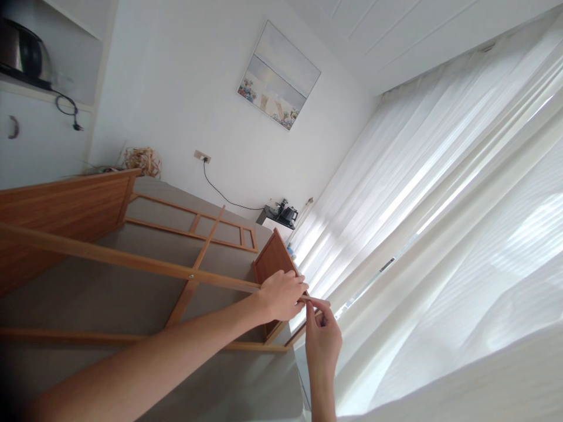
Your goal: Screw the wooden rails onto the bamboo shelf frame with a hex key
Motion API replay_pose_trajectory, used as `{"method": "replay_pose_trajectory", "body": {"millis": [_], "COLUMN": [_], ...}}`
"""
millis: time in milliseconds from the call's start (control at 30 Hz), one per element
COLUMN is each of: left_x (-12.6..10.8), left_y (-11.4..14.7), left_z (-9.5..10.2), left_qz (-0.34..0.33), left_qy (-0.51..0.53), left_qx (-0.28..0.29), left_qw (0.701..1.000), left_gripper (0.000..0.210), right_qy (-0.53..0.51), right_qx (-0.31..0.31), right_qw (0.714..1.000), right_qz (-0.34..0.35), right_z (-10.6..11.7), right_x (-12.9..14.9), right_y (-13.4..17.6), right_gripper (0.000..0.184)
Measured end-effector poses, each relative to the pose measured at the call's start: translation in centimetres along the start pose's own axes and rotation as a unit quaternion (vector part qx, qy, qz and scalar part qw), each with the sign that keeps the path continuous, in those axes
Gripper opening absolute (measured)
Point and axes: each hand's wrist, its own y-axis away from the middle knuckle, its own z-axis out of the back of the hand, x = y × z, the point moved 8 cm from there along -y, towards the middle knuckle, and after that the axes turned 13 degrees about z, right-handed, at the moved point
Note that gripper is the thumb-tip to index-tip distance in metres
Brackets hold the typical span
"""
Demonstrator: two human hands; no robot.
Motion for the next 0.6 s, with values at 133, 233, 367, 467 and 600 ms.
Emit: {"method": "replay_pose_trajectory", "body": {"millis": [133,233,367,467,600], "left_x": [0.0,0.0,0.1,0.1,0.2], "left_y": [0.0,0.0,-0.1,-0.1,0.0], "left_z": [-0.1,-0.2,-0.2,-0.2,-0.1], "left_qz": [0.000,-0.002,0.002,0.003,0.008], "left_qy": [-0.005,-0.004,0.005,0.009,0.012], "left_qx": [0.012,0.019,0.020,0.024,0.025], "left_qw": [1.000,1.000,1.000,1.000,1.000], "left_gripper": [0.035,0.036,0.037,0.038,0.037], "right_qy": [0.000,0.014,0.011,-0.012,-0.021], "right_qx": [0.003,0.002,0.001,0.009,0.011], "right_qw": [1.000,1.000,1.000,1.000,1.000], "right_qz": [-0.004,-0.001,0.007,0.002,0.002], "right_z": [0.0,0.1,0.1,-0.1,-0.1], "right_x": [-0.3,-0.2,-0.2,-0.5,-0.9], "right_y": [-0.3,-0.5,-0.8,-1.0,-1.1], "right_gripper": [0.048,0.043,0.036,0.036,0.036]}}
